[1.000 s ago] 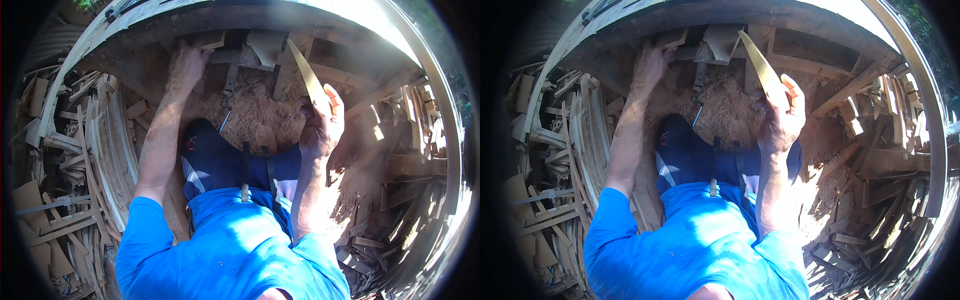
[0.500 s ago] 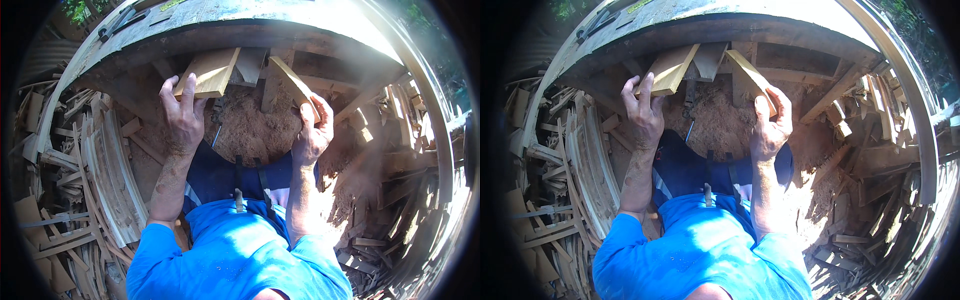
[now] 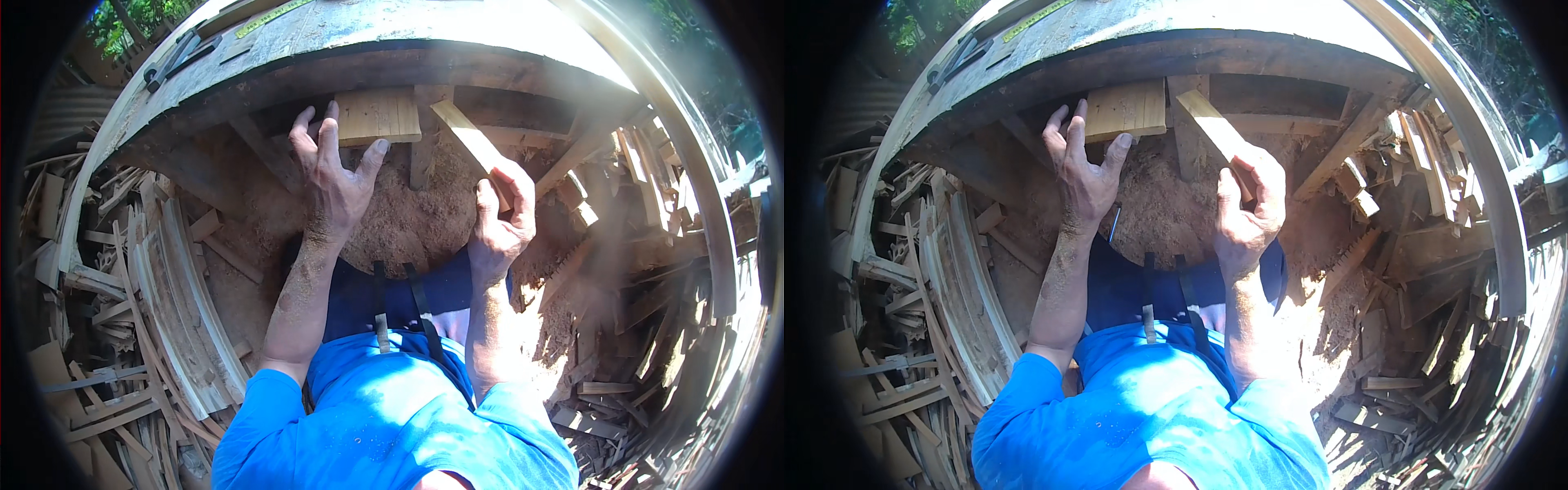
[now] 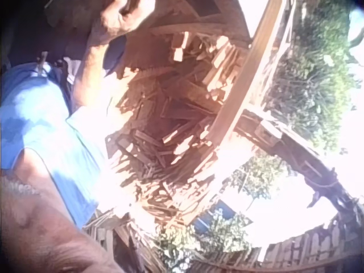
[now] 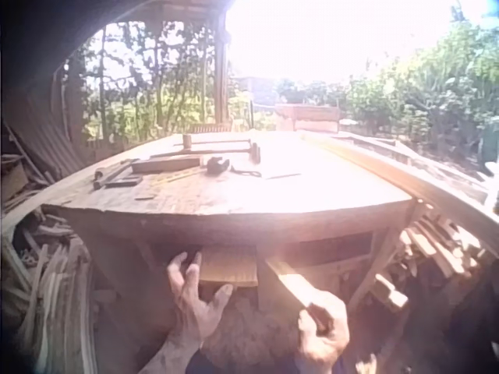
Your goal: The person measures a wooden block with a tape measure and fits it into a structure underneath a workbench while surrounded by wood scraps.
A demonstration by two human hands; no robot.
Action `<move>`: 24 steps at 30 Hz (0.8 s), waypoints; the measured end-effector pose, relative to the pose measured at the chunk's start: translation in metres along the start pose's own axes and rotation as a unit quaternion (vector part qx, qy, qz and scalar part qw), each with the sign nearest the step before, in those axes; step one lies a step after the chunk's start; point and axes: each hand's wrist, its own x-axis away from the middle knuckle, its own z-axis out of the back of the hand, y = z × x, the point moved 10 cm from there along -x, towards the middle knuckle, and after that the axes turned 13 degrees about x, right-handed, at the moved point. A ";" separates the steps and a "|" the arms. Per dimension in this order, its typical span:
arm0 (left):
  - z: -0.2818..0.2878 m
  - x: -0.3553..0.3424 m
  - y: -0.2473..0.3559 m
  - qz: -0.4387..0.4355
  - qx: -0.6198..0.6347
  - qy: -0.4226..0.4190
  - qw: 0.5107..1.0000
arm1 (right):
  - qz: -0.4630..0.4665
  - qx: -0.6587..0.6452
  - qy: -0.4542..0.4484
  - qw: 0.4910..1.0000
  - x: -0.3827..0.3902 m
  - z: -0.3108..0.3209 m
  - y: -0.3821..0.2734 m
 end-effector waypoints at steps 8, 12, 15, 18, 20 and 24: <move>-0.029 -0.003 -0.047 0.156 0.299 0.002 0.941 | 0.095 0.100 -0.122 0.983 -0.046 -0.050 -0.033; -0.033 -0.002 -0.058 0.178 0.241 -0.008 0.954 | 0.141 0.190 -0.125 0.964 -0.054 -0.069 -0.034; -0.043 -0.005 -0.072 0.117 0.305 -0.015 0.945 | 0.134 0.201 -0.111 0.964 -0.051 -0.071 -0.033; -0.041 -0.012 -0.081 0.072 0.339 -0.025 0.938 | 0.145 0.228 -0.105 0.957 -0.045 -0.076 -0.039; -0.037 -0.016 -0.085 0.064 0.300 -0.022 0.951 | 0.146 0.247 -0.120 0.950 -0.047 -0.082 -0.042; -0.039 -0.018 -0.079 0.017 0.261 -0.024 0.965 | 0.152 0.198 -0.130 0.960 -0.044 -0.087 -0.037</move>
